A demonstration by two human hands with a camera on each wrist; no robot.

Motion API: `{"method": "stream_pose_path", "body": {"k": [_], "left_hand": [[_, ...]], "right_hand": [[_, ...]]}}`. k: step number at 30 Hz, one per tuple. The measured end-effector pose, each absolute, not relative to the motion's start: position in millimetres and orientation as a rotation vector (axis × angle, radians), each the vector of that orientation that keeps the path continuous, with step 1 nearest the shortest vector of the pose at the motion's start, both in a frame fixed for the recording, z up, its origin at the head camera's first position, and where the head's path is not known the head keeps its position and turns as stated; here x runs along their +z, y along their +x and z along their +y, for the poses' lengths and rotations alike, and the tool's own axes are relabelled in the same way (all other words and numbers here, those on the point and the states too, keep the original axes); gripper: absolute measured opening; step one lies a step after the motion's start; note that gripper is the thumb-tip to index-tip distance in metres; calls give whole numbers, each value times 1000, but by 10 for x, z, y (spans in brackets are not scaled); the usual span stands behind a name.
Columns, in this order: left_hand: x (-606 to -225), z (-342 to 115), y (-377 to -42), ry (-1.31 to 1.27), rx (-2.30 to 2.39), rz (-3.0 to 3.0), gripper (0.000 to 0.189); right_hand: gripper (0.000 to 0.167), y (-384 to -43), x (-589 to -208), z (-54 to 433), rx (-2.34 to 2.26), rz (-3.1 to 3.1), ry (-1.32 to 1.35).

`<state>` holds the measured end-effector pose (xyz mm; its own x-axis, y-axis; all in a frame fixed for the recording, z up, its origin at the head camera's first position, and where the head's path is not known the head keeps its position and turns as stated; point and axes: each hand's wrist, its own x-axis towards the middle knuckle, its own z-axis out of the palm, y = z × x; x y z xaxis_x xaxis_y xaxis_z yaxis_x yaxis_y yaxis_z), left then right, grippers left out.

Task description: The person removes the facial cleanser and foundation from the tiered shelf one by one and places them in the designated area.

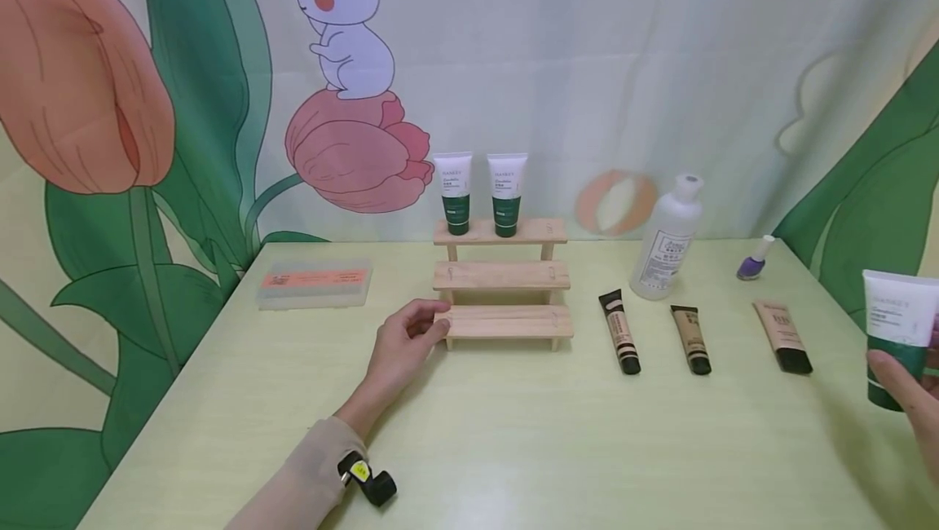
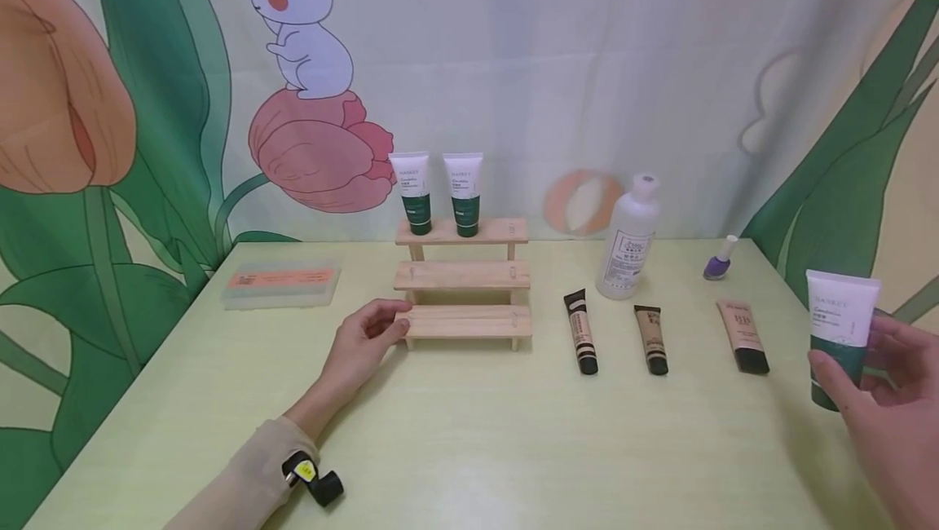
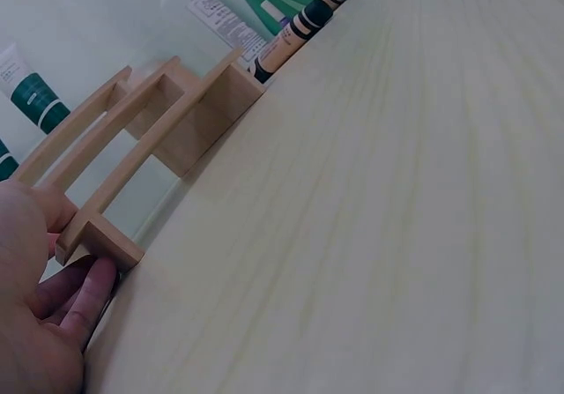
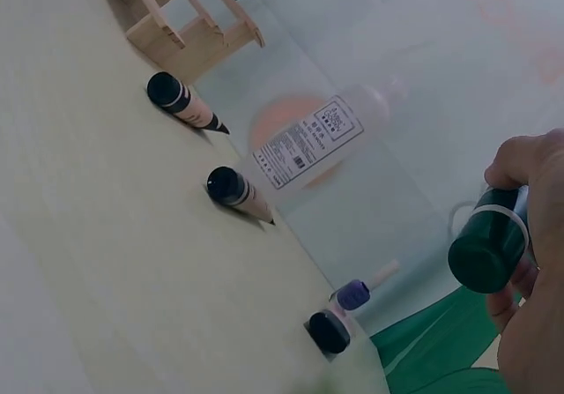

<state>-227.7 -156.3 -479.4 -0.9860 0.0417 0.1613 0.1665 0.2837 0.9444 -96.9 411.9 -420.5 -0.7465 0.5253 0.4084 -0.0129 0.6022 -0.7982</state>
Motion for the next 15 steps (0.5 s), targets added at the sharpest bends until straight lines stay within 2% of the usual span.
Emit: {"method": "stream_pose_path", "body": {"k": [3, 8, 10, 15], "left_hand": [[-4802, -1564, -2279, -202, -1809, -2430, 20], [-4797, -1548, -2295, -211, -1813, -2429, 20], [-4795, -1541, -2303, -216, -1815, -2428, 21], [-4802, -1539, -2300, -220, -1825, -2421, 20]], "right_hand": [[45, -905, -4344, 4191, 1061, -2255, -429], [42, -796, -4472, 4246, 1044, -2325, -390], [61, -755, -4533, 4253, 1066, -2312, -368], [74, -667, -4672, 4270, 1102, -2340, -354]]}}
